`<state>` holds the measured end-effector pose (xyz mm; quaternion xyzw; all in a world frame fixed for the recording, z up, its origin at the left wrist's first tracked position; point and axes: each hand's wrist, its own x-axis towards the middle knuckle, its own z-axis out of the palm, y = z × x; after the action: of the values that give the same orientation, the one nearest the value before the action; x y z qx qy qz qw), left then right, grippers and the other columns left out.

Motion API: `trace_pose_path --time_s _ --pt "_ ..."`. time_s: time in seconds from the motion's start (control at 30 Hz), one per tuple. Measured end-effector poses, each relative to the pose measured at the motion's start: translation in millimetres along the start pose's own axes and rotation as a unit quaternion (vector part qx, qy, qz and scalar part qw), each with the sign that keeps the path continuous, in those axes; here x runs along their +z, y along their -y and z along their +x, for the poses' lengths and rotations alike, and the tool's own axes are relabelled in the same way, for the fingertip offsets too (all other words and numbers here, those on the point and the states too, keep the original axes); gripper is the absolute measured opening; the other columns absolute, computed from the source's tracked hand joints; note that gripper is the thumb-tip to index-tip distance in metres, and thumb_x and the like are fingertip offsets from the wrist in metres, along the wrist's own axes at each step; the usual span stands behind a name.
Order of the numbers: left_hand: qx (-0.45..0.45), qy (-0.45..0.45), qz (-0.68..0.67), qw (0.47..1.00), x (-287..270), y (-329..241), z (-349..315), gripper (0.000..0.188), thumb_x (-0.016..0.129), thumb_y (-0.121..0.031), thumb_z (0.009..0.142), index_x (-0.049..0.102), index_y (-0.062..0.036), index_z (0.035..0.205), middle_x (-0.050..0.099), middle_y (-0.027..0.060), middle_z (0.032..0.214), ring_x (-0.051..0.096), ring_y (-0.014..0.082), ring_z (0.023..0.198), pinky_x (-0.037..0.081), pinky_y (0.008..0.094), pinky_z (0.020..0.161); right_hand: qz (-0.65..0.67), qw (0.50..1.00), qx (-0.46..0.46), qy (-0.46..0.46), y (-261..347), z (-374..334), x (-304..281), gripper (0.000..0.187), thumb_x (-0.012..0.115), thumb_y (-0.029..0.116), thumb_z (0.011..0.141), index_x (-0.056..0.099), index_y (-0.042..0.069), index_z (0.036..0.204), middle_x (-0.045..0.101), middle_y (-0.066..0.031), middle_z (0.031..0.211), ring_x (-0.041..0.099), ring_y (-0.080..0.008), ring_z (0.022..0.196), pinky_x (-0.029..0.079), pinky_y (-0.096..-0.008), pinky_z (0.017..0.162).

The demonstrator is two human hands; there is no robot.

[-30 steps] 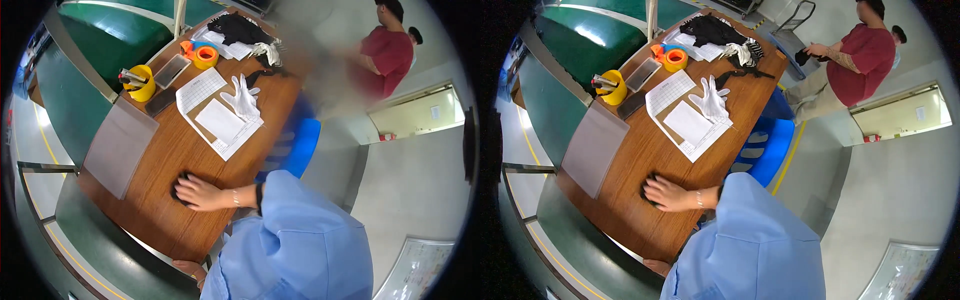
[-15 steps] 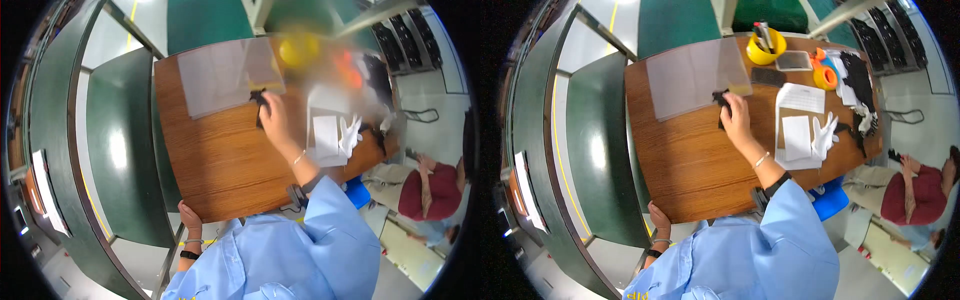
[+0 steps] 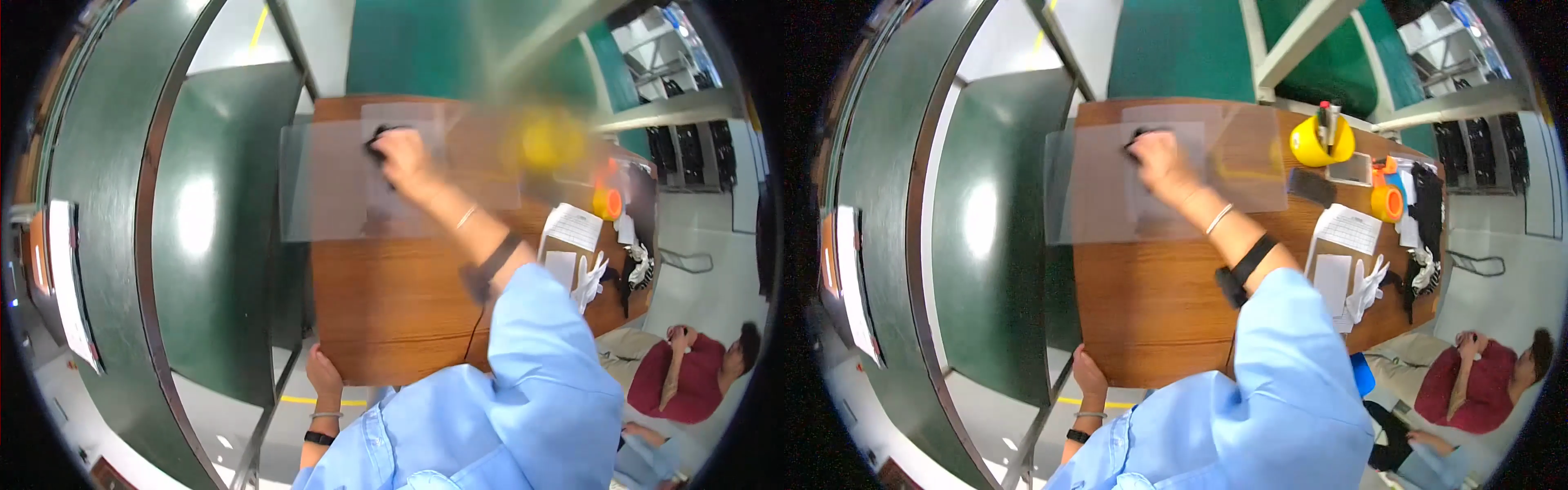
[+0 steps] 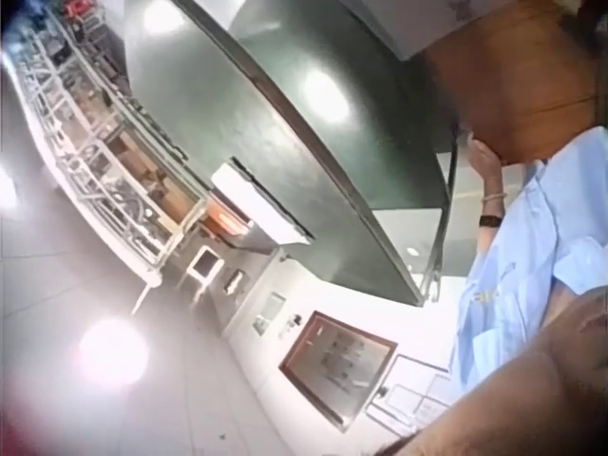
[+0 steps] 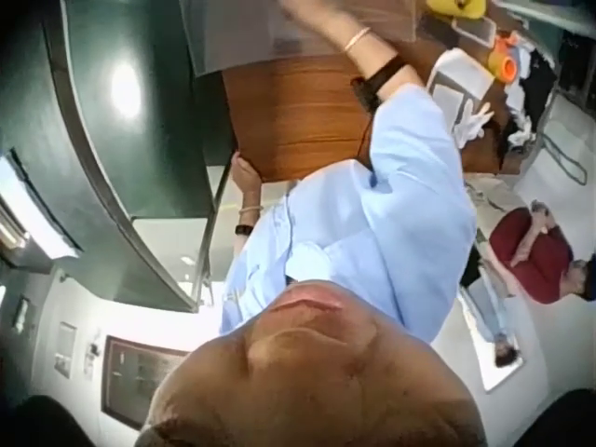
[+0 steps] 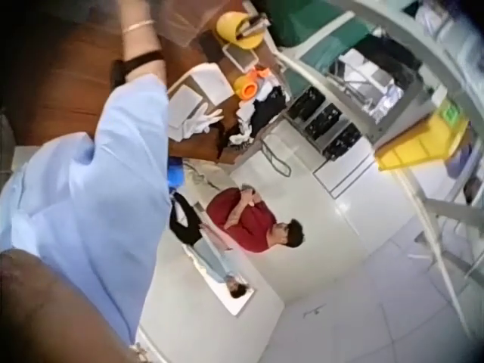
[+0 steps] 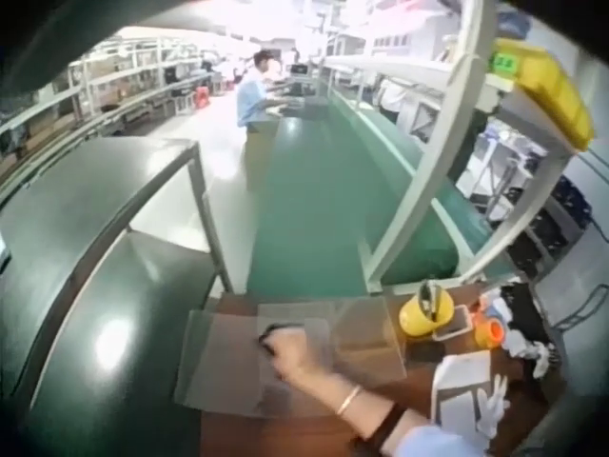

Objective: Organizing various electronics components into crates, wiping down workstation surfaces, and moving storage bins on a factory floor.

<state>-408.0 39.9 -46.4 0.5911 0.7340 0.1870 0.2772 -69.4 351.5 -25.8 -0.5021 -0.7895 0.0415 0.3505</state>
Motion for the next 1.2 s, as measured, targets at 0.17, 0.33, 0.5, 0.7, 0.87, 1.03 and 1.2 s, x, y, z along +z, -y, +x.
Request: trace_pose_path --time_s 0.17,0.33,0.5,0.7,0.87,1.03,1.2 --pt "-0.014 0.035 -0.022 0.999 -9.8 -8.2 6.8 0.031 0.036 -0.017 0.093 0.052 0.0039 0.109 0.057 0.0234 0.102 0.053 0.0397 0.095 0.041 0.0449 0.084 -0.071 0.997 0.020 0.033 -8.2 -22.1 -15.6 0.039 0.064 0.003 0.067 0.057 0.008 0.105 0.053 -0.0079 0.112 0.046 -0.0287 0.113 0.040 -0.0391 0.096" --pt "0.069 -0.010 0.038 0.997 -25.8 -21.2 27.0 0.032 0.039 -0.016 0.094 0.048 0.0037 0.118 0.053 0.0239 0.113 0.051 0.0372 0.105 0.040 0.0402 0.090 -0.077 0.993 0.044 0.071 -33.8 -39.3 -48.8 0.040 0.063 0.003 0.070 0.055 0.008 0.109 0.052 -0.0089 0.118 0.045 -0.0293 0.114 0.039 -0.0396 0.098" --pt "0.148 -0.019 0.011 0.989 -19.0 -105.0 115.2 0.040 0.046 -0.010 0.091 0.040 0.0022 0.128 0.044 0.0199 0.126 0.045 0.0325 0.116 0.036 0.0376 0.100 -0.107 0.985 0.133 0.021 -77.4 -77.3 -79.6 0.039 0.062 0.004 0.069 0.056 0.010 0.107 0.054 -0.0078 0.114 0.048 -0.0294 0.109 0.039 -0.0394 0.097" --pt "0.152 0.043 -0.167 0.973 37.1 -216.8 212.0 0.042 0.049 -0.011 0.089 0.041 0.0083 0.126 0.043 0.0265 0.126 0.044 0.0363 0.117 0.037 0.0400 0.099 -0.053 0.981 0.176 -0.061 -79.8 -88.8 -76.7 0.037 0.062 0.005 0.069 0.057 0.010 0.105 0.055 -0.0085 0.111 0.050 -0.0304 0.105 0.040 -0.0399 0.095" --pt "0.131 0.062 -0.115 0.983 72.5 -238.9 278.6 0.049 0.050 -0.014 0.086 0.040 0.0085 0.128 0.052 0.0216 0.117 0.052 0.0273 0.108 0.043 0.0338 0.090 -0.114 0.978 0.155 -0.086 -72.1 -85.8 -72.8 0.037 0.063 0.005 0.068 0.058 0.011 0.104 0.055 -0.0077 0.110 0.050 -0.0289 0.106 0.040 -0.0402 0.095" --pt "-0.015 0.136 -0.152 0.979 61.0 -264.4 283.6 0.054 0.053 -0.015 0.077 0.043 0.0128 0.122 0.061 0.0194 0.097 0.060 0.0263 0.088 0.048 0.0345 0.079 -0.091 0.976 0.165 -0.113 -75.0 -92.1 -69.3 0.037 0.064 0.006 0.068 0.058 0.012 0.104 0.054 -0.0053 0.111 0.048 -0.0270 0.109 0.040 -0.0397 0.096" --pt "-0.032 0.135 -0.103 0.985 69.2 -246.9 299.9 0.049 0.054 -0.017 0.076 0.049 0.0127 0.115 0.062 0.0189 0.093 0.061 0.0264 0.082 0.048 0.0347 0.076 -0.055 0.979 0.161 -0.112 -80.1 -96.7 -75.6 0.037 0.065 0.007 0.069 0.058 0.012 0.105 0.054 -0.0043 0.112 0.048 -0.0263 0.109 0.039 -0.0398 0.097"
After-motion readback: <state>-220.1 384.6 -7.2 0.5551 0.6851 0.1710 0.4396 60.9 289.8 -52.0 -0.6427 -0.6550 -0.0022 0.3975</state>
